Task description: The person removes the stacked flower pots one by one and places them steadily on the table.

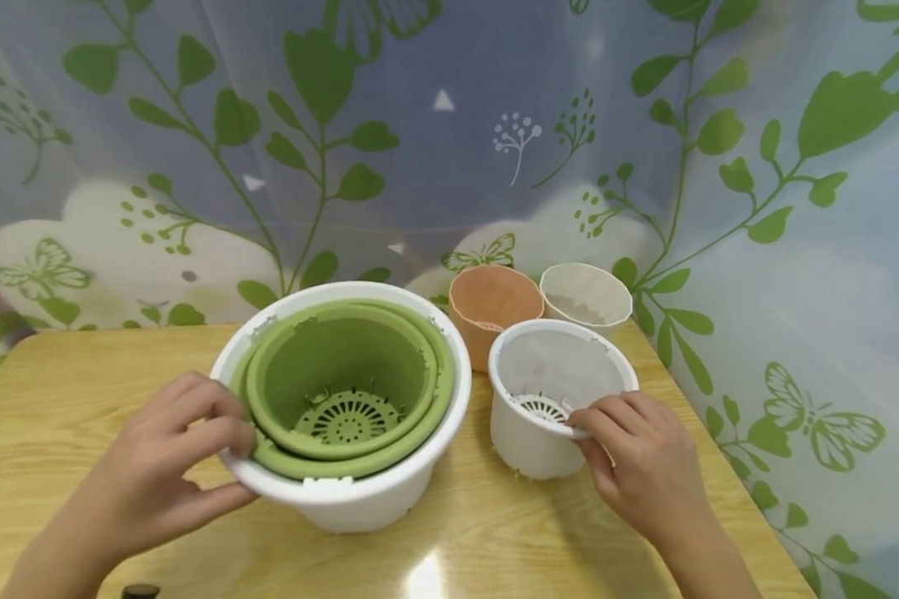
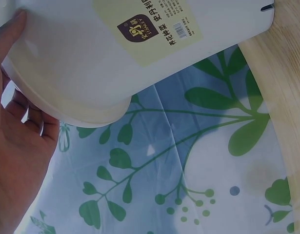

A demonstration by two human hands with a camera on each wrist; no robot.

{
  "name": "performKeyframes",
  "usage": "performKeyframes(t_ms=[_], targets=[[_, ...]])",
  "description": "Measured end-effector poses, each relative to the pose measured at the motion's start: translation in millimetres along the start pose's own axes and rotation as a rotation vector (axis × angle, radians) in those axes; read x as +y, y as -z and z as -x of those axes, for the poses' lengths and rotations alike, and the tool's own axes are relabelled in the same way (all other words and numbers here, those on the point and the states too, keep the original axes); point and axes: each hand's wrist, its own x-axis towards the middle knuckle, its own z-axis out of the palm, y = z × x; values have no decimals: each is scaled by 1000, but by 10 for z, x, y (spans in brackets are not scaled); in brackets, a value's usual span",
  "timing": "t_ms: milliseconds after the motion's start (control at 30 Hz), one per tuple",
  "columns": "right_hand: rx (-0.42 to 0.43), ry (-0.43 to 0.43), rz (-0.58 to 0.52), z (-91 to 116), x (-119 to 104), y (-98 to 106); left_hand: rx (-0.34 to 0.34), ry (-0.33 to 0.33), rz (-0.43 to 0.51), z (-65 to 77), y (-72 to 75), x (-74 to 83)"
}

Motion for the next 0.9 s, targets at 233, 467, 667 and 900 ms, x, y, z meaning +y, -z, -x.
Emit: performKeyframes(t_ms=[233, 467, 667, 900], targets=[[-63, 14, -13, 55, 60, 13, 1, 5, -5, -3, 5, -6], [-95, 8, -4, 97, 94, 32, 6, 6, -6, 1, -9, 5], [-96, -3, 33, 87, 98, 36, 4, 12, -9, 9, 1, 11], [-129, -2, 42, 38, 99, 63, 10, 13, -2, -9, 2, 20]])
